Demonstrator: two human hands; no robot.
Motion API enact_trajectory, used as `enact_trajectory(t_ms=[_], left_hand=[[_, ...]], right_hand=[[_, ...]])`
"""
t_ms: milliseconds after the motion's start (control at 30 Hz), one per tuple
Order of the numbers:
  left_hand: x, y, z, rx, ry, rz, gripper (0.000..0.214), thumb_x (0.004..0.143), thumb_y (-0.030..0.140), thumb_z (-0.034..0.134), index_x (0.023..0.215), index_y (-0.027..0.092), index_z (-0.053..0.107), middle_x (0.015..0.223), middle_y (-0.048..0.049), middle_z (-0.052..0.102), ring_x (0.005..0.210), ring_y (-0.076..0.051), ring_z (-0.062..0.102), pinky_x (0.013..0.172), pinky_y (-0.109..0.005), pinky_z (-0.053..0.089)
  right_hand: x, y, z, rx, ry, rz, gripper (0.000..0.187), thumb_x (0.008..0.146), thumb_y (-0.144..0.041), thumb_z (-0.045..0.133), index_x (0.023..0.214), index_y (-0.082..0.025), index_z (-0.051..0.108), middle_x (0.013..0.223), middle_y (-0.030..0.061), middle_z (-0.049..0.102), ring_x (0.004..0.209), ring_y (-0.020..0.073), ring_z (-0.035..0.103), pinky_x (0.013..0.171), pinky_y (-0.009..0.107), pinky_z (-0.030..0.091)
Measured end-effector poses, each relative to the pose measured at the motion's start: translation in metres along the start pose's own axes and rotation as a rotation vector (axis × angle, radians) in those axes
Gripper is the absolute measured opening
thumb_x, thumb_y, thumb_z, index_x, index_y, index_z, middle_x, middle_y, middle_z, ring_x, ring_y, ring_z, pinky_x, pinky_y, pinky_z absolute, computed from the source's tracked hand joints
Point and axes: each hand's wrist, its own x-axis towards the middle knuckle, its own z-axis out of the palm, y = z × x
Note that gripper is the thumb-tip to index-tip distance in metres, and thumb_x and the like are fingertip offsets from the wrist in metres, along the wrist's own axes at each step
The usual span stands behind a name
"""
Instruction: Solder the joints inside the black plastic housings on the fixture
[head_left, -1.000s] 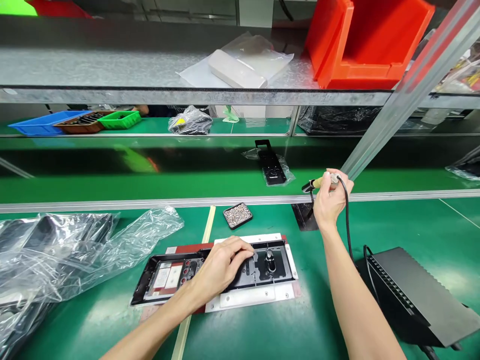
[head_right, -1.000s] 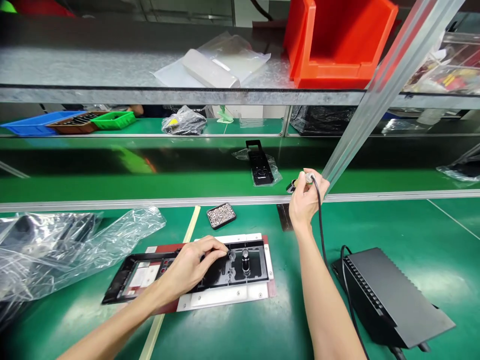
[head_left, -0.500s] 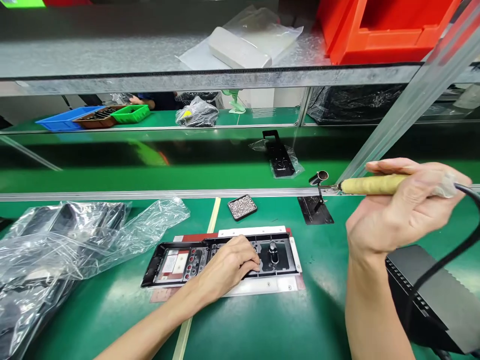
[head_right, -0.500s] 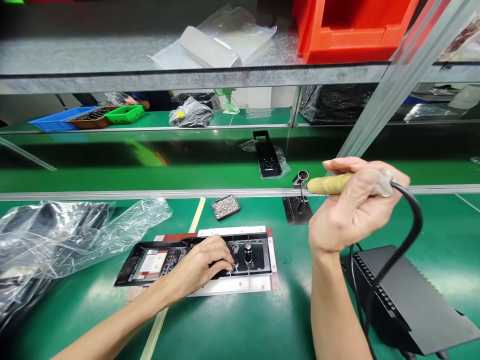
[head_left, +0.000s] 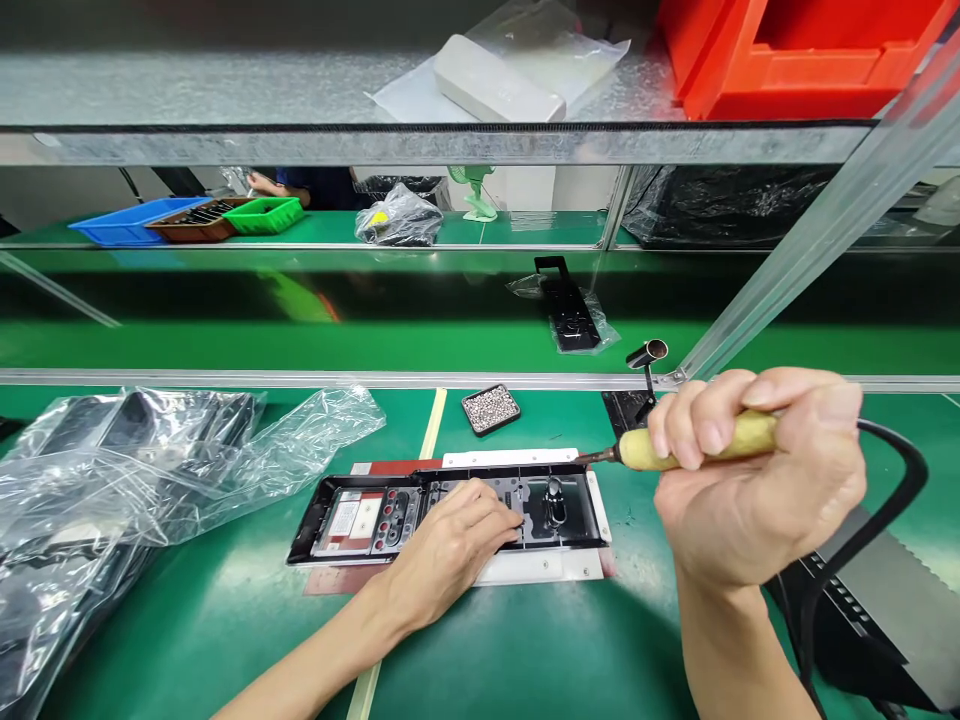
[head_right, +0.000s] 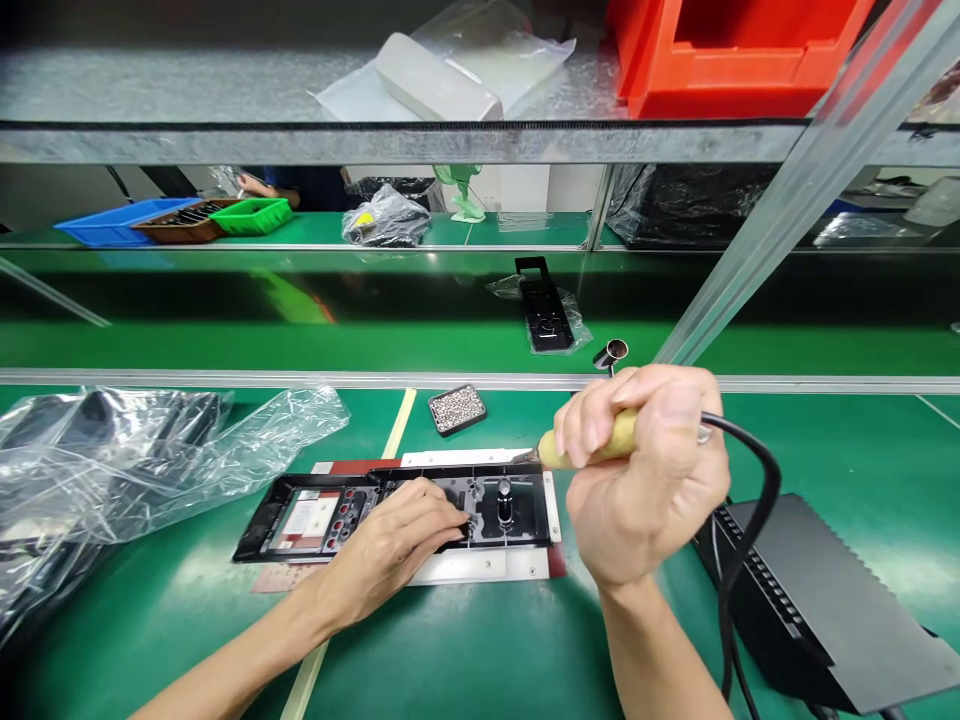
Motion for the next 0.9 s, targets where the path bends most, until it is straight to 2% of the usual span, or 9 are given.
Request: enact_trajectory(t_ms=[133,233,300,500,567,900], left_hand=[[0.0,0.004,0.0,0.102,-0.11,0.021,0.025,0.1,0.011,0.045,0.118,0.018,0.06,0.101,-0.0065,0.067,0.096,-0.021,0.055,0.081,-0.039,0.049],[-0.002,0.004,-0.001,0.14,-0.115,0.033,0.026,0.101,0.012,0.044,0.121,0.018,0.059,0.105,-0.008,0.066,0.098,-0.022,0.055,0.081,-0.04,0.05],[-0.005,0.003,-0.003,0.146,-0.055,0.031,0.027,0.1,0.011,0.046,0.123,0.018,0.059,0.107,-0.0081,0.067,0.099,-0.022,0.055,0.083,-0.04,0.05],[-0.02,-0.009,-0.005,0.219,0.342,-0.02,0.032,0.091,0.004,0.06,0.12,0.016,0.06,0.106,-0.0081,0.07,0.097,-0.021,0.056,0.083,-0.039,0.051],[-0.024,-0.013,-0.004,0.25,0.415,-0.039,0.034,0.088,0.004,0.064,0.12,0.016,0.06,0.104,-0.0081,0.07,0.097,-0.022,0.057,0.084,-0.041,0.051],[-0.033,-0.025,-0.001,0.183,0.466,-0.108,0.036,0.088,0.006,0.065,0.12,0.02,0.061,0.101,-0.007,0.07,0.095,-0.022,0.061,0.086,-0.042,0.052]], right_hand=[[-0.008,-0.002,0.007,0.026,-0.037,0.047,0.026,0.098,-0.023,0.046,0.074,-0.019,0.054,0.052,-0.0052,0.042,0.038,0.0078,0.038,0.037,0.023,0.033],[-0.012,-0.005,0.011,0.055,-0.054,0.101,0.029,0.099,-0.022,0.041,0.073,-0.02,0.052,0.05,-0.0058,0.041,0.037,0.0072,0.036,0.035,0.021,0.033],[-0.016,-0.006,0.012,0.073,-0.083,0.163,0.031,0.1,-0.025,0.04,0.071,-0.02,0.049,0.048,-0.0064,0.04,0.036,0.0068,0.034,0.035,0.02,0.034],[-0.036,0.01,0.013,0.094,-0.253,0.388,0.035,0.101,-0.035,0.045,0.069,-0.021,0.046,0.049,-0.0073,0.039,0.038,0.0061,0.033,0.036,0.019,0.034],[-0.045,0.018,0.014,0.097,-0.292,0.417,0.035,0.1,-0.035,0.046,0.068,-0.02,0.045,0.049,-0.0071,0.039,0.039,0.0061,0.033,0.036,0.019,0.032],[-0.064,0.035,0.015,0.04,-0.363,0.418,0.035,0.101,-0.037,0.046,0.069,-0.02,0.046,0.051,-0.0058,0.041,0.042,0.0081,0.037,0.039,0.022,0.034]])
